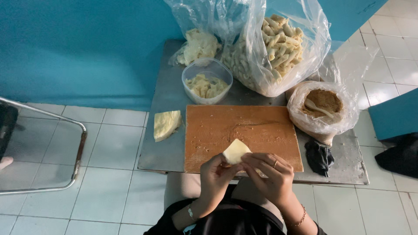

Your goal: The person tears pieces from a sheet of dough, flattens them into triangular wrappers on a wooden board, spoons brown filling from a plastic-lined container onto each wrapper, and folds the wrappers over the filling, leaving the folded pastries on the board.

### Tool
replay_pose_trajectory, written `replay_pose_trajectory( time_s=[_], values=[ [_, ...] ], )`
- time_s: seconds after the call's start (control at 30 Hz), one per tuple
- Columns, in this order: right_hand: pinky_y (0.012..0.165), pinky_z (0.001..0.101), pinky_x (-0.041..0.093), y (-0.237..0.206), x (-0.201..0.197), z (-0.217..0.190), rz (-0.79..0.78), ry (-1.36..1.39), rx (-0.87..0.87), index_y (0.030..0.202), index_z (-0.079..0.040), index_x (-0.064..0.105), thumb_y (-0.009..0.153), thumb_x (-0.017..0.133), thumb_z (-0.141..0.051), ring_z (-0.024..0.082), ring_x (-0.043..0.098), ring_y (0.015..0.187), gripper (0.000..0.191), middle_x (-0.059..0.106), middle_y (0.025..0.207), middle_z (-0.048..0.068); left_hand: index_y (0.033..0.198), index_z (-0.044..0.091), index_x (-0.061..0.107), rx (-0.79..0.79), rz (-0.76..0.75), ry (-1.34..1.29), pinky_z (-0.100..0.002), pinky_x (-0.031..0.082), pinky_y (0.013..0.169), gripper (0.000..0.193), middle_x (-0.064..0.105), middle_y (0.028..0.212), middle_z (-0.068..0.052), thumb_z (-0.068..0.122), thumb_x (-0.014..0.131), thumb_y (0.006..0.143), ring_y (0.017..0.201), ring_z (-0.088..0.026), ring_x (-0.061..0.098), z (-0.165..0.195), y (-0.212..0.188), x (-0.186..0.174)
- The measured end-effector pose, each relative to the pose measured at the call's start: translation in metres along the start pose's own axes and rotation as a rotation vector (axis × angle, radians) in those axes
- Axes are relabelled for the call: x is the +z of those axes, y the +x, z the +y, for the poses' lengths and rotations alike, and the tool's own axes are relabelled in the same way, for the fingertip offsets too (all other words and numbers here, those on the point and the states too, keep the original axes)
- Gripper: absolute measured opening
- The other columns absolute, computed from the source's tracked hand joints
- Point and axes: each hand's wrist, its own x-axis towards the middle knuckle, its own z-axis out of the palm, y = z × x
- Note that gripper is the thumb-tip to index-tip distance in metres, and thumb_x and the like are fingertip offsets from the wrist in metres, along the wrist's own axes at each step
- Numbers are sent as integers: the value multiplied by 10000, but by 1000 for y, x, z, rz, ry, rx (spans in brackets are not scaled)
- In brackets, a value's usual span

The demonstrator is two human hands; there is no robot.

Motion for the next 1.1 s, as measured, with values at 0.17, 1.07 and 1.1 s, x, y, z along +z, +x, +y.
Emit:
replay_pose_trajectory(
  time_s=[0.17,1.07,1.1],
  values=[
    [715,296,605,-2,5,8,-85,17,37,945,-88,787,753,796,-5,186,766,824,210,771,927,49,1090,-40,642,-37,-36,-38,-287,640,861,230,730,1061,-84,8,748,891,988,-134,750,10,1,-1],
    [713,297,590,0,5,2,-108,114,187,921,-31,741,777,781,-29,188,747,801,150,743,894,76,1016,-51,658,-8,-54,39,-270,629,804,102,694,1047,-69,-42,699,923,946,-149,751,23,-2,-5],
    [731,302,591,-1,7,1,-119,113,240,916,-18,726,781,755,-10,195,744,811,138,734,899,84,1003,-49,655,14,-56,23,-269,630,815,84,687,1057,-63,-43,693,929,951,-144,747,22,-2,-5]
  ],
)
